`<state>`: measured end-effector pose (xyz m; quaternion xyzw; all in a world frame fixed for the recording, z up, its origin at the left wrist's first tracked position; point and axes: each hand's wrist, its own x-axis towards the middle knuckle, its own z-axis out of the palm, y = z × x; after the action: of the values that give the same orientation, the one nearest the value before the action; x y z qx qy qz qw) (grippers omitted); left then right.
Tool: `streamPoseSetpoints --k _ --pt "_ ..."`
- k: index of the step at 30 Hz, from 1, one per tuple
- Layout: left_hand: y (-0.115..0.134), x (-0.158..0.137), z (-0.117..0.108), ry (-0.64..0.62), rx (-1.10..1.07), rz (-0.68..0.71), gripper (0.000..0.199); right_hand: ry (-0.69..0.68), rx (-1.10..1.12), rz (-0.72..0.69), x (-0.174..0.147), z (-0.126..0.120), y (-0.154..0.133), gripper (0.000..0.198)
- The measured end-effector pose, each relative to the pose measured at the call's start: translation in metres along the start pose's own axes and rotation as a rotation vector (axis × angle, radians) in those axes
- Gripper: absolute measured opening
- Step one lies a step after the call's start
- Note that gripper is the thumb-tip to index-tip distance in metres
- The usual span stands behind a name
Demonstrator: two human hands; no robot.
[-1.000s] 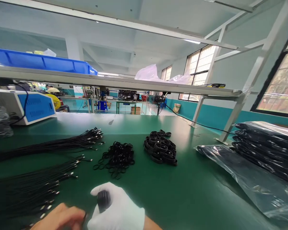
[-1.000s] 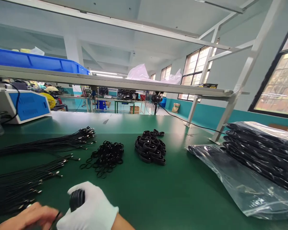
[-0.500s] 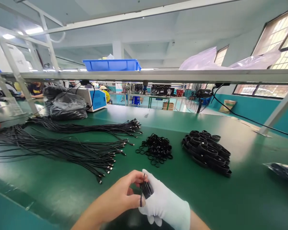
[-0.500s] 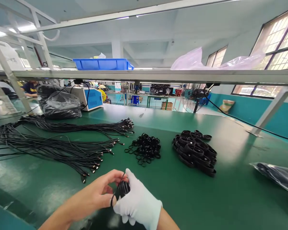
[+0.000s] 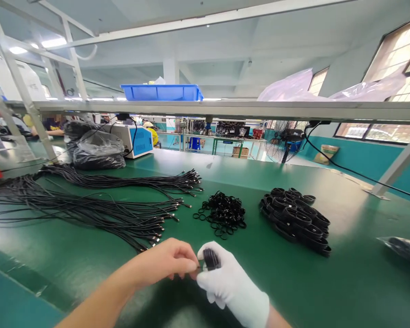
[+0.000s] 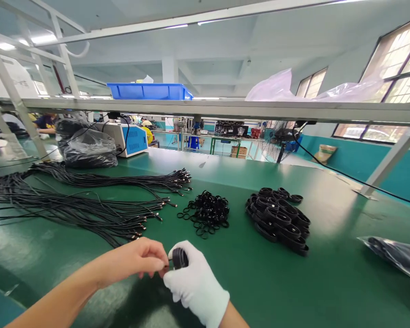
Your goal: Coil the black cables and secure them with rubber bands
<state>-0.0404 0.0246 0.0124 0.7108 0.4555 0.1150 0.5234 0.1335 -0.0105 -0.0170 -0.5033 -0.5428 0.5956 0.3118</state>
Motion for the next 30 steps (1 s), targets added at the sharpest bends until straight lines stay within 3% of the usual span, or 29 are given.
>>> streamPoseSetpoints --k 2,4,8,11,15,18,22,24,30 --pt "0.0 -0.004 0.005 0.083 -0.051 0.013 0.021 -0.166 0.18 0.085 0.001 -0.004 -0.002 0.03" --pt "0.0 -0.011 0.019 0.201 -0.007 0.025 0.023 -0.258 0.303 0.077 0.002 -0.006 0.0 0.038" --pt "0.0 -0.026 0.062 0.506 0.502 0.131 0.028 -0.138 0.265 0.01 0.001 -0.01 0.001 0.042" --pt "0.0 -0.029 0.078 0.512 0.718 0.195 0.029 -0.128 0.166 -0.113 -0.005 -0.014 -0.002 0.04" --pt "0.005 -0.02 0.058 0.313 0.425 0.028 0.028 -0.387 0.386 -0.144 -0.008 -0.017 0.002 0.05" --pt "0.009 -0.014 0.039 0.183 0.059 0.011 0.023 -0.575 0.673 -0.247 -0.001 -0.018 0.013 0.05" --pt "0.012 -0.013 0.039 0.292 -0.413 0.149 0.01 -0.717 0.773 -0.312 0.007 -0.018 0.021 0.046" --pt "0.012 -0.009 0.046 0.361 -0.509 0.193 0.007 -0.719 0.785 -0.299 0.008 -0.018 0.023 0.046" --pt "0.012 0.009 0.063 0.456 -0.651 0.157 0.013 -0.632 0.787 -0.257 0.008 -0.018 0.03 0.048"
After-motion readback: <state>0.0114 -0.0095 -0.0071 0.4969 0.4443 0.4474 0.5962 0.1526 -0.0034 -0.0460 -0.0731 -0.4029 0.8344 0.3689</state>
